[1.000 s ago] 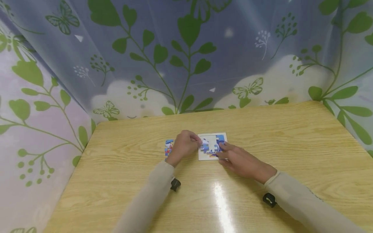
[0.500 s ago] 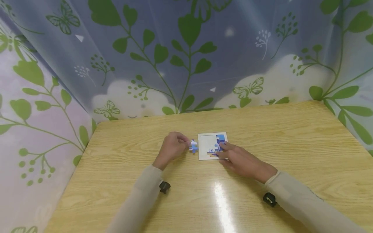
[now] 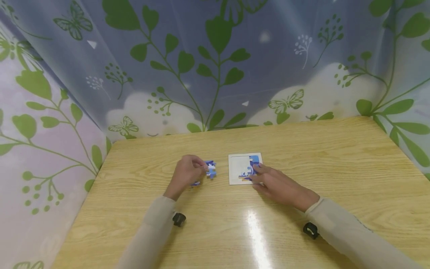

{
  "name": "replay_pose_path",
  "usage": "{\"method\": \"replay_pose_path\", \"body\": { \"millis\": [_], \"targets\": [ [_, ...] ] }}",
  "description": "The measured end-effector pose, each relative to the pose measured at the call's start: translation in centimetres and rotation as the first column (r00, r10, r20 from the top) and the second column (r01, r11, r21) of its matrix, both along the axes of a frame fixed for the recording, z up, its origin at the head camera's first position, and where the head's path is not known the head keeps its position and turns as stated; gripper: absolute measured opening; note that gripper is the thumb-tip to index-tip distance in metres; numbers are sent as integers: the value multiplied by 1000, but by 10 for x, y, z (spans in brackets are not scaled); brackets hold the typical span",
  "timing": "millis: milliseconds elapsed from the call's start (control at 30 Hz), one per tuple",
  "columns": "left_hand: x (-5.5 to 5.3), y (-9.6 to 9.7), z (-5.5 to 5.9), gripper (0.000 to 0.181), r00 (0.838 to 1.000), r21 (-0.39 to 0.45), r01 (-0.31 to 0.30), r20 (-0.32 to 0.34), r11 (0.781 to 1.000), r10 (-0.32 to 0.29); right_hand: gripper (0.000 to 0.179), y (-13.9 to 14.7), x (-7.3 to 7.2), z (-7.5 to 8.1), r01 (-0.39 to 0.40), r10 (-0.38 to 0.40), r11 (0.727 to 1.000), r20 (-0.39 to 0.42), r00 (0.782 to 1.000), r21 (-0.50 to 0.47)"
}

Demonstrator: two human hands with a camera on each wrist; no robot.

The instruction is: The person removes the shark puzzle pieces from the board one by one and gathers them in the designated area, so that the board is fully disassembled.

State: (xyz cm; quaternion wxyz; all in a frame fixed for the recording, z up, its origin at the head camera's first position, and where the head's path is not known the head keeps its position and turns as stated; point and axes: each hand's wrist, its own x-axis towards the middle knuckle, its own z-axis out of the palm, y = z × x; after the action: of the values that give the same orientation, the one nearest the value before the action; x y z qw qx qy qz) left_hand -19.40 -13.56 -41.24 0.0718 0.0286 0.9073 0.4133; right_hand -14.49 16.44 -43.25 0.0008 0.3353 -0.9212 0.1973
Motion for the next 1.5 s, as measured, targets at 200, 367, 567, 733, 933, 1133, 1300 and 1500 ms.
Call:
{"method": "replay_pose_path", "body": {
  "millis": [200,367,567,733,933,1133,1300,1500],
  "targets": [
    [1,-6,-2,6,1000,-28,-24,3,999,24,32,0,0,0,0,0,1000,-4,1000,-5],
    [1,-7,-3,4,1000,-60,-9,-13,998,9,32,0,0,-1,0,0,1000,-6,1000,-11],
    [1,-4,-2,7,1000,-99,-16,-4,995,16,30,1,0,-2,-24,23,999,-34,999,-28],
    [1,-3,-1,9,1000,-132,-12,-15,991,10,30,0,0,-2,-26,25,999,-34,999,-27],
    [1,-3,-1,8,999,-156,-5,-41,988,-2,31,1,0,-1,-14,13,1000,-26,1000,-15],
    [1,-2,2,5,999,-153,1,-52,988,-9,31,1,0,-1,-6,6,1000,-17,1000,-12],
    [1,5,5,4,997,-127,37,-57,991,-44,30,1,1,0,-16,16,1000,-20,1000,-20],
    [0,21,2,8,996,-139,75,-43,987,-81,31,1,1,1,-11,11,1000,-5,1000,-20]
  ]
}}
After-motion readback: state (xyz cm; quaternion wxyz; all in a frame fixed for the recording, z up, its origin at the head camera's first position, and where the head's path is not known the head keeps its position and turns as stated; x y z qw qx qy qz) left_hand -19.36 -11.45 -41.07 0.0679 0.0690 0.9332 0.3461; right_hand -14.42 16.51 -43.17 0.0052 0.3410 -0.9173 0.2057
